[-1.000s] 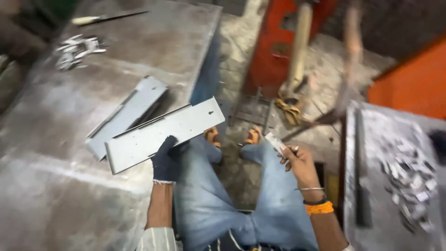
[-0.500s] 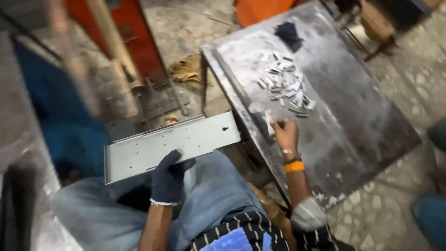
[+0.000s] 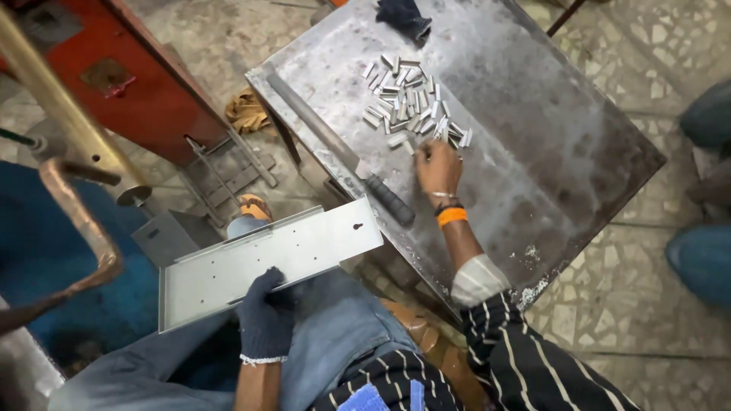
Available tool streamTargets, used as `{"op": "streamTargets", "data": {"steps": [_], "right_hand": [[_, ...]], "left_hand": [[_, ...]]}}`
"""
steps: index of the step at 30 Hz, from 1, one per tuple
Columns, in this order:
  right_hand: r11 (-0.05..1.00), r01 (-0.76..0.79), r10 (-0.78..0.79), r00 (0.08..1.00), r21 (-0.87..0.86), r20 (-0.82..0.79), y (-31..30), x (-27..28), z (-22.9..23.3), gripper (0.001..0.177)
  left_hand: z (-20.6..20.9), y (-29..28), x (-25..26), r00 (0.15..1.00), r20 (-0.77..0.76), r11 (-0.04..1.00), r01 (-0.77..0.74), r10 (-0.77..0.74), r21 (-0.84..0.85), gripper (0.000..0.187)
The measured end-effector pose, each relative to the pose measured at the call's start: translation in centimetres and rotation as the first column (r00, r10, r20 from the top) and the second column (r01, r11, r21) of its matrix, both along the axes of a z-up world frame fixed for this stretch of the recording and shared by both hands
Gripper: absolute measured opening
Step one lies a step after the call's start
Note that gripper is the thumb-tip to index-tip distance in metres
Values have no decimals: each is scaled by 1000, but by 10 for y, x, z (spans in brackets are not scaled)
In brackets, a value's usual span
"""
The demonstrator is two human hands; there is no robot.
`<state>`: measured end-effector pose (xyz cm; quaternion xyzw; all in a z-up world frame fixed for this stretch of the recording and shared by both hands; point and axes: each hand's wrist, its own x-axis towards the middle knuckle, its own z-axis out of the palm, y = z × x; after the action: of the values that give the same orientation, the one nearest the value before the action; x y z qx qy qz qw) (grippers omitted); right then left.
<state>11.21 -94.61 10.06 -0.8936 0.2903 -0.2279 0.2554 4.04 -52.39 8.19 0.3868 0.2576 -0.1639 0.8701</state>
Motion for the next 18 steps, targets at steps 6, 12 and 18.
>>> {"op": "streamTargets", "data": {"steps": [6,12,18], "right_hand": [[982,-190,191,979,11,-67,36,-32,32,12],[982,-188,187,980,-11,-68,27,-10,31,9],[924,-327,341,939,-199,41,1,41,31,8]], "left_hand": [[19,-1,4,986,-153,995,-77,66,-70,18],[11,3,-3,985,-161,998,-56,58,20,20],[-8,17,-12,948,293,944,21,-123,330,17]]}}
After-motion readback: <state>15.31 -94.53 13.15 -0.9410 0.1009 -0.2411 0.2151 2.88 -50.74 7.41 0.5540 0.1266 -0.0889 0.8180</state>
